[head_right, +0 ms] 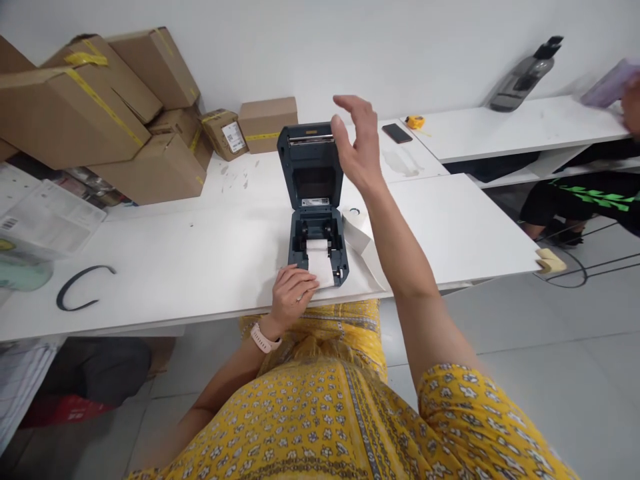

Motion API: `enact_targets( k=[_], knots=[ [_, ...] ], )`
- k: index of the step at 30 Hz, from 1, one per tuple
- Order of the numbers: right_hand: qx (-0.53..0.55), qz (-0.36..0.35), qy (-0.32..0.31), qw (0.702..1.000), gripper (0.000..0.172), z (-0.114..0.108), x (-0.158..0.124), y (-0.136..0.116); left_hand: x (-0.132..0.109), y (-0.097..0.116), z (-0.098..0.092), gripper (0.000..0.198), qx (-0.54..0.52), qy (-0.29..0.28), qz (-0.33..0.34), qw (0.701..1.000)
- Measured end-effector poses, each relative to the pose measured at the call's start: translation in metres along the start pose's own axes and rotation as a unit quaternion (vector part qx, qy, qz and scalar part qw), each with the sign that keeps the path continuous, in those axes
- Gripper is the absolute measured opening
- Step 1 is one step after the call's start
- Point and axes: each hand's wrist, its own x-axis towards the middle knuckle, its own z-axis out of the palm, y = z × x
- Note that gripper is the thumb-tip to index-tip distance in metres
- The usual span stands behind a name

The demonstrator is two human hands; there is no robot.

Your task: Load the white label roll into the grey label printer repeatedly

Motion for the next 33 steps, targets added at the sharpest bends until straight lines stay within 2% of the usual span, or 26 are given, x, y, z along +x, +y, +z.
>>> enact_targets(
  k=[2,4,6,10,14,18,20,23,24,25,27,28,30,33],
  knots=[
    [0.021,0.039,-0.051,0.998,0.070,0.002,0.016,0.008,-0.003,0.005,-0.004,0.013,0.003,-0.005,-0.007,1.000],
    [0.040,0.068,-0.090,0.993,0.079,0.004,0.020,0.012,-0.005,0.007,-0.009,0.015,0.006,-0.009,-0.016,1.000],
    [0.044,0.066,-0.081,0.994,0.083,0.005,0.011,0.010,-0.004,0.008,-0.014,0.016,0.011,-0.010,-0.019,1.000],
    [0.029,0.026,-0.070,0.997,0.071,-0.004,-0.041,-0.012,-0.002,0.006,-0.018,0.016,0.021,-0.010,0.004,1.000],
    [0.034,0.021,-0.124,0.991,0.045,-0.020,-0.109,-0.033,-0.012,0.007,-0.012,0.018,0.019,-0.034,-0.012,0.999],
    [0.004,0.023,-0.167,0.986,0.033,-0.025,-0.166,-0.034,-0.030,0.013,-0.010,0.017,0.034,-0.038,-0.042,0.998],
    [-0.004,0.054,-0.148,0.987,0.032,-0.020,-0.189,-0.029,-0.036,0.017,-0.014,0.014,0.030,-0.026,-0.035,0.999],
    [0.005,0.128,-0.074,0.989,0.030,-0.006,-0.217,-0.021,-0.037,0.022,-0.020,0.015,0.010,0.012,-0.037,0.999],
    [0.009,0.157,-0.041,0.987,0.030,-0.002,-0.224,-0.019,-0.034,0.022,-0.021,0.017,0.004,0.030,-0.059,0.998],
    [0.013,0.189,-0.008,0.982,0.039,0.003,-0.230,-0.018,-0.031,0.022,-0.021,0.022,-0.006,0.046,-0.095,0.994],
    [0.029,0.262,0.036,0.964,0.071,0.009,-0.238,-0.015,-0.022,0.018,-0.016,0.039,-0.047,0.068,-0.208,0.975],
    [0.049,0.300,0.038,0.952,0.084,0.011,-0.240,-0.013,-0.018,0.014,-0.012,0.049,-0.081,0.066,-0.272,0.957],
    [0.110,0.370,-0.002,0.923,0.093,0.012,-0.243,-0.011,-0.011,0.003,-0.001,0.062,-0.170,0.039,-0.372,0.912],
    [0.173,0.416,-0.067,0.890,0.093,0.009,-0.241,-0.009,-0.006,-0.015,0.010,0.060,-0.286,-0.028,-0.424,0.859]
  ],
)
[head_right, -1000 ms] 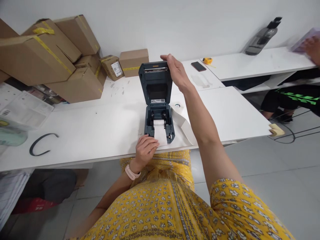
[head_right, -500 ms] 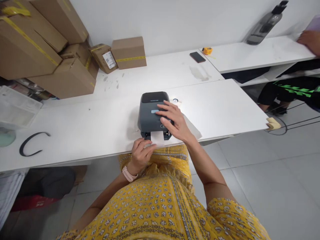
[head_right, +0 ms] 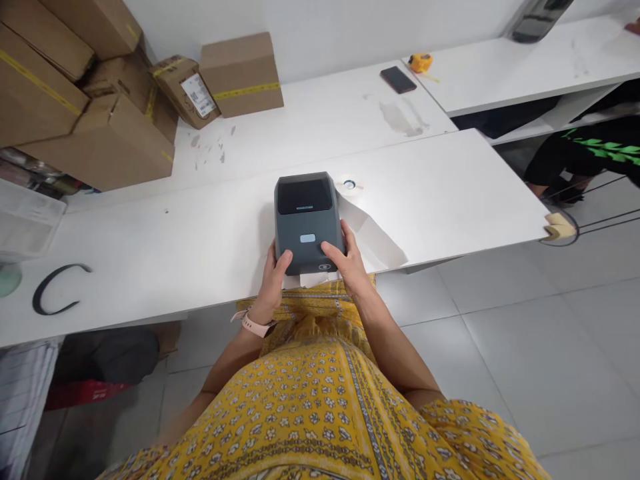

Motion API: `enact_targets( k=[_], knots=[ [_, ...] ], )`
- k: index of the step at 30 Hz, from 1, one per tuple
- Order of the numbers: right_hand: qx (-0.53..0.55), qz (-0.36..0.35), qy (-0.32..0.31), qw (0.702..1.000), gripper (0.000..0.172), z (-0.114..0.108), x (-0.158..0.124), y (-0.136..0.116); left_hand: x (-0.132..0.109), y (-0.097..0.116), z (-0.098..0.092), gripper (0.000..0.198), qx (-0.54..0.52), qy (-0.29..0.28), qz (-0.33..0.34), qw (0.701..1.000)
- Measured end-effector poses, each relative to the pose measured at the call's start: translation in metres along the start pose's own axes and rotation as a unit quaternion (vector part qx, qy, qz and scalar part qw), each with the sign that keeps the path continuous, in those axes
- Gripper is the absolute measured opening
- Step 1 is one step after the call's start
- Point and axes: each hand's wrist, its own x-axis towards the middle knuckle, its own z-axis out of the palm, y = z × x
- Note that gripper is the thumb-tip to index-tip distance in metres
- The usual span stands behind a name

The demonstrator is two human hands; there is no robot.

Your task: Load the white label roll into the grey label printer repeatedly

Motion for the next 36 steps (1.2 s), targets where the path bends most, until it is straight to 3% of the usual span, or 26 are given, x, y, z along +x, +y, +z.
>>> enact_targets(
  k=[2,10,18,20,23,24,25,27,29,32,36],
  knots=[
    [0.009,0.009,-0.006,1.000,0.094,-0.002,0.000,-0.003,0.006,-0.004,-0.002,0.059,-0.027,-0.025,-0.021,0.999],
    [0.006,-0.005,0.022,1.000,0.085,-0.003,-0.004,-0.005,0.002,0.008,-0.002,0.061,-0.024,-0.006,-0.018,1.000],
    [-0.033,-0.051,0.013,0.998,0.078,0.000,-0.006,-0.002,0.007,0.005,-0.007,0.063,-0.003,-0.015,-0.009,1.000],
    [-0.056,-0.090,0.051,0.993,0.074,0.006,-0.008,-0.002,-0.004,0.006,-0.007,0.059,0.029,0.019,0.015,0.999],
    [-0.112,-0.170,0.119,0.972,0.059,0.015,-0.011,-0.002,-0.033,0.010,-0.005,0.039,0.118,0.172,0.066,0.976],
    [-0.129,-0.189,0.126,0.965,0.054,0.017,-0.012,-0.002,-0.044,0.011,-0.004,0.031,0.123,0.196,0.060,0.971],
    [-0.144,-0.201,0.125,0.961,0.050,0.017,-0.012,-0.002,-0.052,0.012,-0.003,0.034,0.107,0.155,0.019,0.982],
    [-0.161,-0.214,0.118,0.956,0.046,0.016,-0.010,-0.002,-0.061,0.016,0.002,0.048,0.020,0.018,-0.112,0.993],
    [-0.159,-0.223,0.117,0.955,0.044,0.013,-0.009,-0.002,-0.058,0.021,0.009,0.056,-0.087,-0.088,-0.232,0.965],
    [-0.144,-0.233,0.108,0.956,0.041,0.009,-0.007,-0.002,-0.043,0.030,0.021,0.054,-0.167,-0.127,-0.300,0.931],
    [-0.149,-0.218,0.100,0.960,0.041,0.009,-0.007,-0.002,-0.033,0.037,0.032,0.050,-0.176,-0.112,-0.299,0.931]
  ],
)
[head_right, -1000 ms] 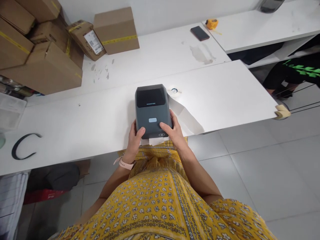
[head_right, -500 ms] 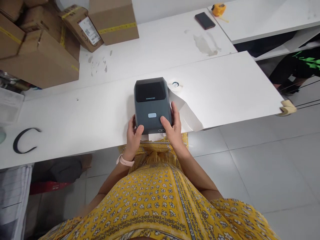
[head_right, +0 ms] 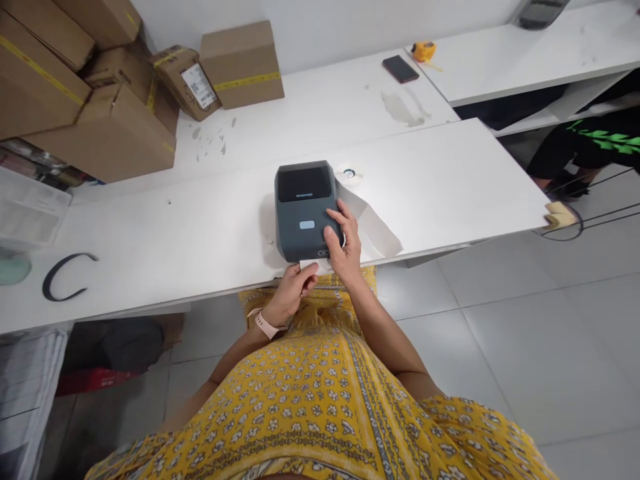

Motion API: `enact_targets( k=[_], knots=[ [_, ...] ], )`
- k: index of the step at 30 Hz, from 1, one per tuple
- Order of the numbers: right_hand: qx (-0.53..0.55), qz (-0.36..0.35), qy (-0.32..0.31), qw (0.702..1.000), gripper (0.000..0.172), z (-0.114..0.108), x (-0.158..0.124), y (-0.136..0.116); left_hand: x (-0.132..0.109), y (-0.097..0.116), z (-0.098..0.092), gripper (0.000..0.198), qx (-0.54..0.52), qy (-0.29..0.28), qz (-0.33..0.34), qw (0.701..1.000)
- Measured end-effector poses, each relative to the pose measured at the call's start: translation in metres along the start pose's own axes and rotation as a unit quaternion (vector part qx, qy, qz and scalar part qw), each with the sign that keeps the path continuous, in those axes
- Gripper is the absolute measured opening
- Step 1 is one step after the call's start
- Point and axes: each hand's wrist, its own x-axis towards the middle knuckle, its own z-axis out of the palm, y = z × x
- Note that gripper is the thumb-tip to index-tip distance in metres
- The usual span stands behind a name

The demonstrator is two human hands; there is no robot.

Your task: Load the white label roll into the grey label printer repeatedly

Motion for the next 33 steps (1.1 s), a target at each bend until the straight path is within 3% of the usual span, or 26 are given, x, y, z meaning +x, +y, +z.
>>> enact_targets(
  k=[5,9,15,19,27,30,33],
  knots=[
    [0.000,-0.006,0.004,1.000,0.039,0.001,0.000,-0.004,0.000,-0.011,0.000,0.051,0.001,0.017,0.017,1.000],
    [-0.076,-0.082,0.022,0.993,0.031,0.001,0.003,-0.011,0.004,-0.017,-0.004,0.054,0.018,0.021,0.040,0.999],
    [-0.152,-0.175,-0.041,0.972,0.036,-0.005,0.009,-0.005,0.002,-0.021,-0.008,0.053,0.022,0.017,0.039,0.999],
    [-0.160,-0.213,-0.050,0.963,0.038,-0.008,0.008,0.002,0.000,-0.028,-0.016,0.047,-0.017,0.013,0.043,0.999],
    [-0.233,-0.192,-0.031,0.953,0.030,-0.006,0.010,-0.008,0.007,-0.029,-0.025,0.046,-0.058,0.007,0.069,0.996],
    [-0.232,-0.162,-0.056,0.957,0.031,-0.009,0.012,-0.011,0.009,-0.029,-0.024,0.048,-0.057,0.002,0.067,0.996],
    [-0.163,-0.144,-0.103,0.971,0.040,-0.016,0.011,-0.011,0.006,-0.031,-0.025,0.048,-0.049,-0.002,0.081,0.996]
  ],
)
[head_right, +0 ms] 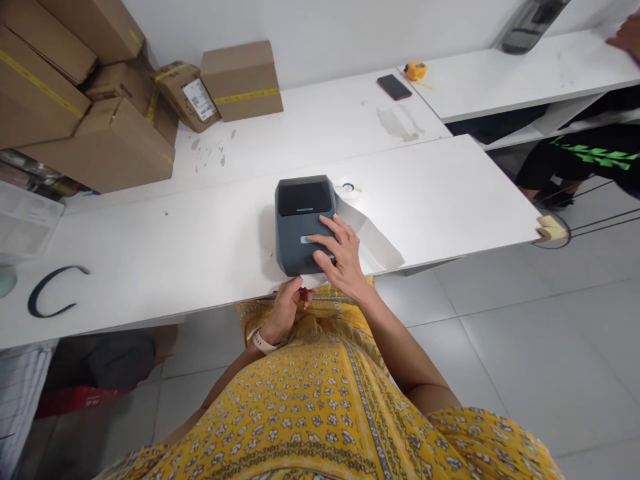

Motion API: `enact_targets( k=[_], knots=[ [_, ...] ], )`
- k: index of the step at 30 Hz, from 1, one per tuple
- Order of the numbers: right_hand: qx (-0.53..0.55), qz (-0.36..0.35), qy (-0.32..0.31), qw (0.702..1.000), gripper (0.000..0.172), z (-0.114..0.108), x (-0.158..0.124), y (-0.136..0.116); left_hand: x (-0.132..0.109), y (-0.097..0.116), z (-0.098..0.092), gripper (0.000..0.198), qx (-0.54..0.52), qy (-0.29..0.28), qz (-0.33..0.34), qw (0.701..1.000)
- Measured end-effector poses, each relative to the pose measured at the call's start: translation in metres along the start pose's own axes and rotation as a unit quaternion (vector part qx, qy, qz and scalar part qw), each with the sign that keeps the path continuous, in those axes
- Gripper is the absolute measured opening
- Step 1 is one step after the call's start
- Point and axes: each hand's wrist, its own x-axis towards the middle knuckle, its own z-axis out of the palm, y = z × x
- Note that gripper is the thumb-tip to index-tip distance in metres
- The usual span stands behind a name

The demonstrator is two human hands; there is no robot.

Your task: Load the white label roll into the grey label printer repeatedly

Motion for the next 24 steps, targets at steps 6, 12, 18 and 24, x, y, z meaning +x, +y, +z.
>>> enact_targets(
  k=[6,12,18,24],
  knots=[
    [0.120,0.073,0.059,0.988,0.060,-0.004,-0.014,0.009,-0.015,0.002,-0.013,0.048,0.061,0.042,0.089,0.993],
    [0.151,0.083,0.107,0.979,0.060,-0.001,-0.014,0.019,-0.012,0.011,-0.025,0.037,0.130,0.207,0.224,0.943],
    [0.154,0.066,0.137,0.976,0.040,-0.005,0.030,0.011,0.026,0.013,-0.027,0.039,0.206,0.248,0.280,0.904],
    [0.142,0.060,0.182,0.971,0.032,-0.014,0.076,0.003,0.053,0.004,-0.028,0.055,0.180,0.185,0.286,0.923]
  ],
)
